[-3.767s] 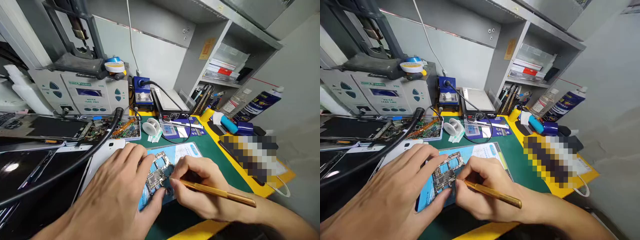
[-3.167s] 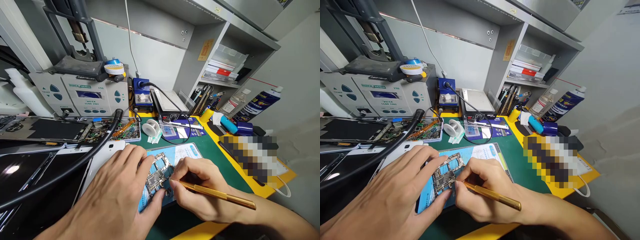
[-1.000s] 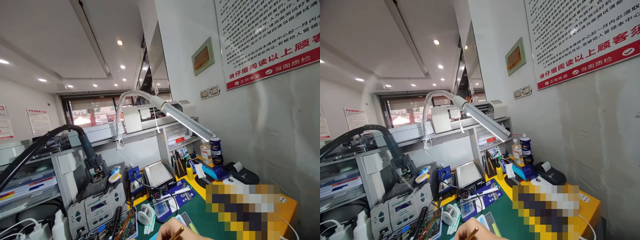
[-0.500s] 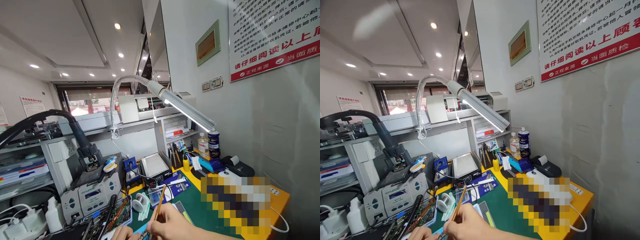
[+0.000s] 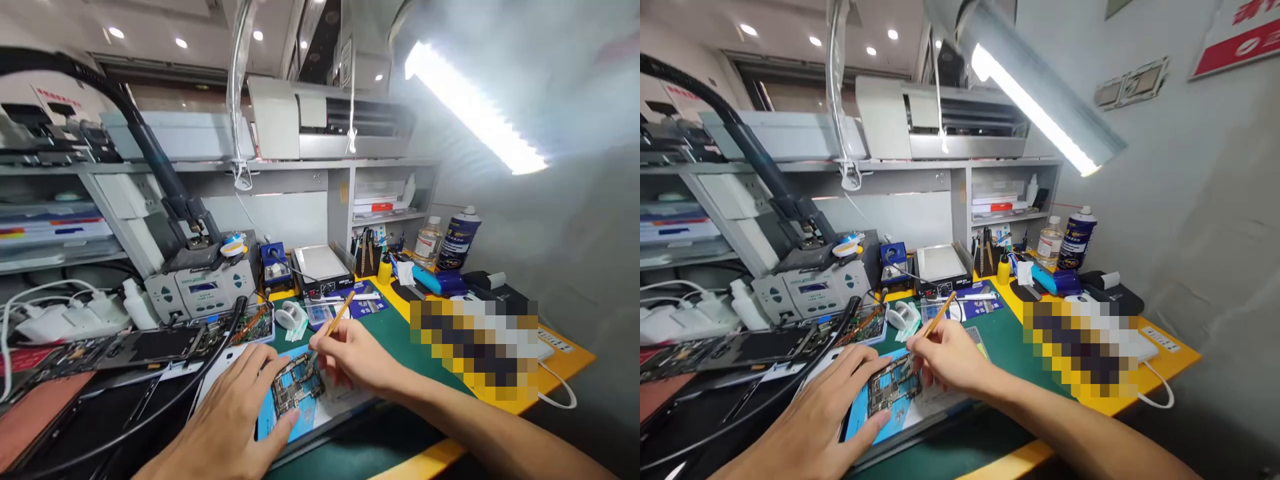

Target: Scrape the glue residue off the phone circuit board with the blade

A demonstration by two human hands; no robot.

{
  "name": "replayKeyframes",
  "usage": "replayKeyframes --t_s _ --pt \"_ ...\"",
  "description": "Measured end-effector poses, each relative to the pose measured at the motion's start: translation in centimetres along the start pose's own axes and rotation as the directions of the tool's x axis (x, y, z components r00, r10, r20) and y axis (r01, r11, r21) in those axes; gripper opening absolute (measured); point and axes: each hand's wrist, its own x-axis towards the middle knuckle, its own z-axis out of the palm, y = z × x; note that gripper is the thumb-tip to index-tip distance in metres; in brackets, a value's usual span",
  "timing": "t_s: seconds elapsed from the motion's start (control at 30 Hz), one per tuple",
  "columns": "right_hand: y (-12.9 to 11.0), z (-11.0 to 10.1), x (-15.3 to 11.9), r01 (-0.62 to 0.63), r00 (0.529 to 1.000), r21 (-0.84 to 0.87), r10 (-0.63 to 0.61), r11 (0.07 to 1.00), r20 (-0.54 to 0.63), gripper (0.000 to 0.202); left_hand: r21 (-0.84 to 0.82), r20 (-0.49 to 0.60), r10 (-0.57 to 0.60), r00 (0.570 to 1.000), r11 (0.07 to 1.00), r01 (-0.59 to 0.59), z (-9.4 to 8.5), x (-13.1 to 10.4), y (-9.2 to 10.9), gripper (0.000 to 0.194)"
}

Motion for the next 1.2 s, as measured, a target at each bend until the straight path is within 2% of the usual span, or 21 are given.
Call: replayKeyframes --t_s 0.1,0.3,0.63,0.8,1.03,1.2 --pt "-0.2 -0.2 -0.2 0.000 1.000 0.014 0.000 1.000 -0.012 0.017 -0.046 0.058 -0.037 0.998 0.998 0.040 -0.1 0.0 0.5 0.041" --pt "-0.6 -0.3 -0.3 -0.027 0.999 -0.027 0.026 0.999 -0.039 0.030 -0.071 0.076 -0.089 0.993 0.993 0.095 -0.6 0.2 1.3 0.036" --pt "0.3 -2.0 0.9 -0.082 0.993 -0.113 0.071 0.990 -0.098 0.025 -0.094 0.053 -0.069 0.996 0.993 0.074 -0.2 0.4 1.2 0.037" --pt "0.7 -2.5 1.1 -0.090 0.994 -0.101 0.082 0.991 -0.074 0.025 -0.102 0.020 -0.029 0.999 0.994 0.031 0.4 0.3 0.7 0.037" --pt "0.4 -2.3 1.0 -0.068 0.997 -0.048 0.066 0.997 -0.048 0.032 -0.103 -0.027 0.006 1.000 0.995 -0.009 0.8 0.1 0.5 0.040" --pt "-0.5 -1.7 0.5 -0.037 0.996 0.019 0.038 0.999 -0.076 0.019 -0.116 -0.023 -0.012 1.000 0.993 0.010 0.7 0.0 0.6 0.039"
